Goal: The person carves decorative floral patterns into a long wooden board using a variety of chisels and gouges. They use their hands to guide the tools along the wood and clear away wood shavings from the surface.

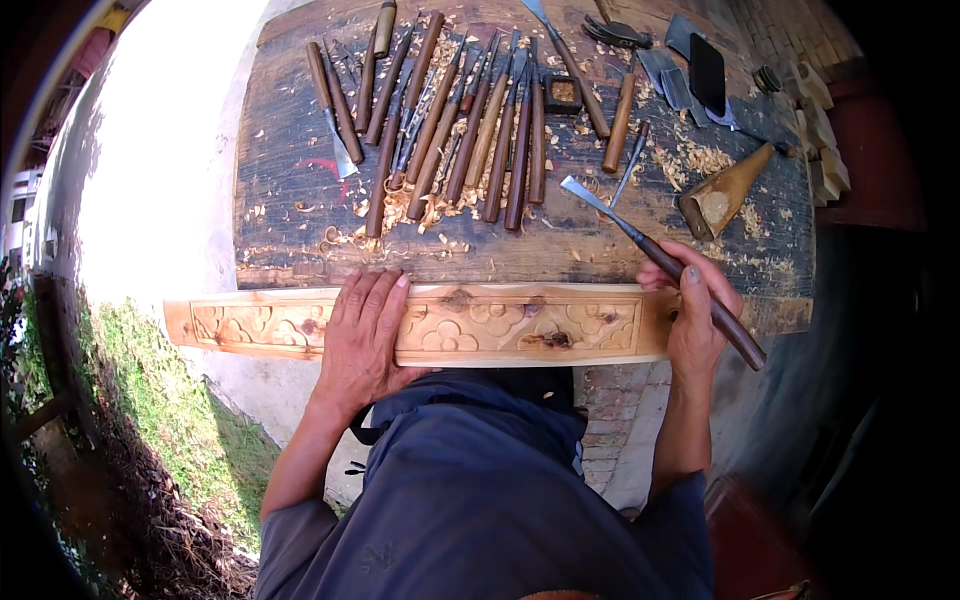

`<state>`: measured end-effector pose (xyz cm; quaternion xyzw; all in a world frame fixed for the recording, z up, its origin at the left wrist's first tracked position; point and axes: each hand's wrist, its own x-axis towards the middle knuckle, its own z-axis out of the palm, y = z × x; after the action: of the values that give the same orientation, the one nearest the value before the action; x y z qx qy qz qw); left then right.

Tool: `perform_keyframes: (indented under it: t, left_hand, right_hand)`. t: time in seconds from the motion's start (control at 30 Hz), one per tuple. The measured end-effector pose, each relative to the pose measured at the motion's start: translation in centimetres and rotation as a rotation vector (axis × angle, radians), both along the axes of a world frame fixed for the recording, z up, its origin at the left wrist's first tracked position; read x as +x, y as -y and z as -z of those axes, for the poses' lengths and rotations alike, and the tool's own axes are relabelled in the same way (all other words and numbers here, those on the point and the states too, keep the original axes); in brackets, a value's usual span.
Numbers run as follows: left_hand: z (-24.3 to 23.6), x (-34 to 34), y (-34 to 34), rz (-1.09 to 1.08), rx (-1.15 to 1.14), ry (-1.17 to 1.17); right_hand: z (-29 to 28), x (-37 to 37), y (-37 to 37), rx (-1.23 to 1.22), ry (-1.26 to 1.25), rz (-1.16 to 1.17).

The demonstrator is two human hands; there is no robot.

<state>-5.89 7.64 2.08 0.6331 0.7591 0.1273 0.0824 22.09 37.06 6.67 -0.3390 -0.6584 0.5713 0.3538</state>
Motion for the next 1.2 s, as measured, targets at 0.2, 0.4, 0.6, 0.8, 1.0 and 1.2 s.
perform_keyframes:
  t: [0.2,0.4,0.6,0.8,1.0,1.2]
  left_hand:
    - [0.4,0.2,0.0,-0.034,0.056,0.046]
    - [0.0,-0.1,-0.4,-0.023,0.095,0.069]
    - [0.4,0.0,0.0,0.012,0.183,0.106]
    - [0.7,5.9,-3.1,0.263,0.656,0.008]
    - [2.0,8.9,-9.2,0.364,0.831,0.241]
    - [2.2,8.8,-12.0,0.253,0.807,0.461]
  right_hand:
    - [-0.5,-8.4,-7.4,0.036,0.015,0.037]
    - [0.1,-11.6,-10.9,0.079,0.188,-0.035]
    - [-0.4,-8.9,-6.0,0.164,0.112,-0.062]
    - [-0.7,-2.8,3.9,0.077,0.126,-0.485]
    - [0.6,-0.3,4.6,0.035,0.147,-0.349]
    - [1.6,-0.2,2.3,0.056,0.1,-0.553]
